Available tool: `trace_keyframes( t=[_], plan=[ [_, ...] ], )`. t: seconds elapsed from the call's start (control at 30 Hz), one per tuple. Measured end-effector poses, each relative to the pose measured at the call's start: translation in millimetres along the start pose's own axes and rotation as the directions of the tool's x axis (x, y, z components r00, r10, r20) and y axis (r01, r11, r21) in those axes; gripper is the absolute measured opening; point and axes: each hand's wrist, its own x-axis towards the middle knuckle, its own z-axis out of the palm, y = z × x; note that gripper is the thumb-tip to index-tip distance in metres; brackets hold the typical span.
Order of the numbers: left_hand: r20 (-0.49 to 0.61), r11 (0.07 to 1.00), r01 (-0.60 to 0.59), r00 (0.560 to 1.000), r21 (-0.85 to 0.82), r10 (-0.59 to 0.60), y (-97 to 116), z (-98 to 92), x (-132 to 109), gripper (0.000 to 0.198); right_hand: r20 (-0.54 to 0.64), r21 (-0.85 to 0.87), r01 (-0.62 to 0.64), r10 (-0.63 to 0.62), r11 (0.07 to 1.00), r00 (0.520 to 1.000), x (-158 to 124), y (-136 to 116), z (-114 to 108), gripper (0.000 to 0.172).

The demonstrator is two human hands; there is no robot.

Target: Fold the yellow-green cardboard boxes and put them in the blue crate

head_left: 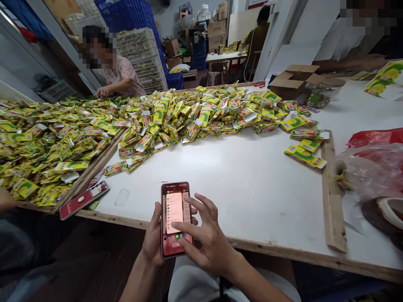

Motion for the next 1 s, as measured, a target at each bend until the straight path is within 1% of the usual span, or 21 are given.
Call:
trace_keyframes(
  t=[0.1,0.23,0.4,0.53,0.63,0.7,0.87,1.0],
  plan=[
    [0.030,1.000,0.001,1.000,0.009,-0.001,1,-0.2,1,0.063,-0.023,-0.019,-0.013,0.012,1.000,1.000,1,1,-1,0.035],
    [0.028,1.000,-0.002,1.000,0.007,0.002,1,0.3,1,0.065,-0.009,-0.020,-0.036,0.035,0.999,0.999,1,0,-4,0.034],
    [0.071,1.000,0.009,0.997,0.000,-0.009,2,-0.8,1,0.068,-0.066,-0.016,-0.050,0.049,0.999,0.997,-1,1,-13,0.036],
    [0.102,1.000,0.024,0.994,-0.008,-0.023,3,-0.7,1,0.071,-0.031,0.012,-0.050,0.050,0.999,0.998,-4,3,-16,0.032],
    [0.101,0.999,0.046,0.994,-0.008,-0.045,3,0.1,1,0.074,0.006,0.043,-0.018,0.018,0.999,1.000,-7,3,-15,0.028],
    [0.095,0.999,0.050,0.994,-0.008,-0.049,3,0.3,1,0.074,0.020,0.046,-0.024,0.023,0.999,1.000,-8,4,-13,0.026],
    [0.101,0.999,0.042,0.994,-0.007,-0.042,3,0.7,2,0.071,-0.008,-0.013,-0.094,0.094,0.995,0.996,-1,9,-11,0.029],
    [0.107,0.999,0.052,0.993,-0.006,-0.051,3,1.8,3,0.071,-0.024,-0.009,-0.105,0.105,0.994,0.994,4,10,-13,0.030]
  ],
)
